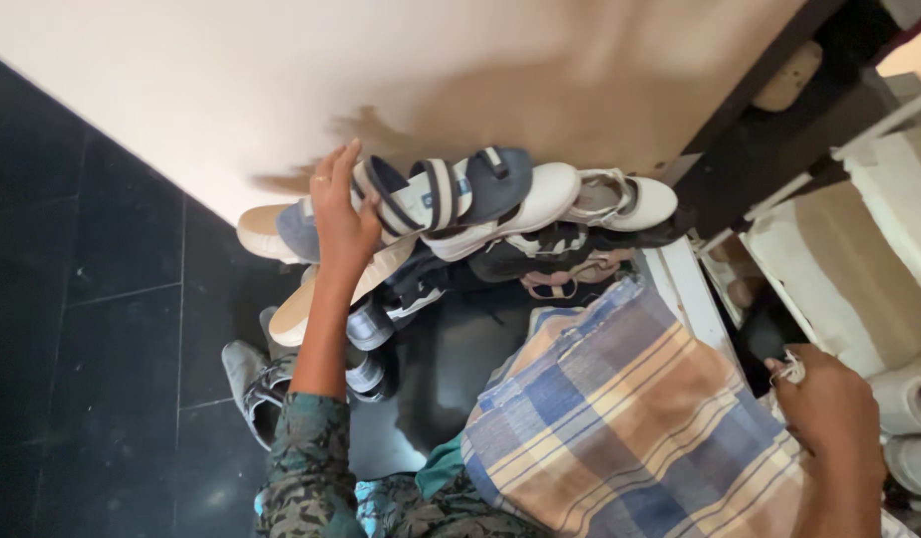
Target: The person cleans various shoes and a shoe rack with a cloth, moving pairs of shoes between the floor and the rack.
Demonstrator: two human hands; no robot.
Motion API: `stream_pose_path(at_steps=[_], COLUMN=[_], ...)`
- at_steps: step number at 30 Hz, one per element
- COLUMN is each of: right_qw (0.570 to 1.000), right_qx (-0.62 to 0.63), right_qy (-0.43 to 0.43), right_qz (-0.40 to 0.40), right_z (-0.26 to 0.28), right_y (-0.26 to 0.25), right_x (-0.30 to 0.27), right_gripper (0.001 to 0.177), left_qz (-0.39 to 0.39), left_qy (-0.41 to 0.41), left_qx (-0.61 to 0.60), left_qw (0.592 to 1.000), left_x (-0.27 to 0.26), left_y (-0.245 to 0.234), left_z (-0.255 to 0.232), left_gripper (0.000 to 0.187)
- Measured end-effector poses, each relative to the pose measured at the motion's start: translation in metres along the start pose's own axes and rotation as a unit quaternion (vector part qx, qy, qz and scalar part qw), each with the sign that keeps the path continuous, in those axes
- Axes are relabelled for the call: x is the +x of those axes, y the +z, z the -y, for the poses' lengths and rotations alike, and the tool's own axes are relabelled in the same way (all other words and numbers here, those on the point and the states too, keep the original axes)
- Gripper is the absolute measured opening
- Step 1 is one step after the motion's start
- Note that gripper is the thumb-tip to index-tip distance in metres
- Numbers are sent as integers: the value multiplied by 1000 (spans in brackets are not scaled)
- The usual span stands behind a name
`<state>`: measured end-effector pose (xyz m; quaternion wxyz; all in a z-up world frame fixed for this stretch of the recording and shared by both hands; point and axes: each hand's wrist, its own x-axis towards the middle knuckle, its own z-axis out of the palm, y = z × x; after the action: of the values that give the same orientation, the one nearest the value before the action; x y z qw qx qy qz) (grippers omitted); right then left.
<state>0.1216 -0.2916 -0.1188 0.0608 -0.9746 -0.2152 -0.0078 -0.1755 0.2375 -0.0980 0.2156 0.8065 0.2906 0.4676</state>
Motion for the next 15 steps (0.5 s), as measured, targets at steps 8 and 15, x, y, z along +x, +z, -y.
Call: stream_pose_path(at_steps=[8,15], right_qw=[1000,999], right_qx=[5,38], right_qy=[3,-6], right_qz=[-9,-20], right_z=[-6,-24], right_y=[-8,15], right_x=[-9,-8], right_gripper=[42,48], left_qz=[-2,-21], left_qy=[34,123], left_qx=[77,-53], left_qw=[996,991], left_x=[-8,7], left_y=[18,48], left_z=[-31,-130], left_gripper=[71,50])
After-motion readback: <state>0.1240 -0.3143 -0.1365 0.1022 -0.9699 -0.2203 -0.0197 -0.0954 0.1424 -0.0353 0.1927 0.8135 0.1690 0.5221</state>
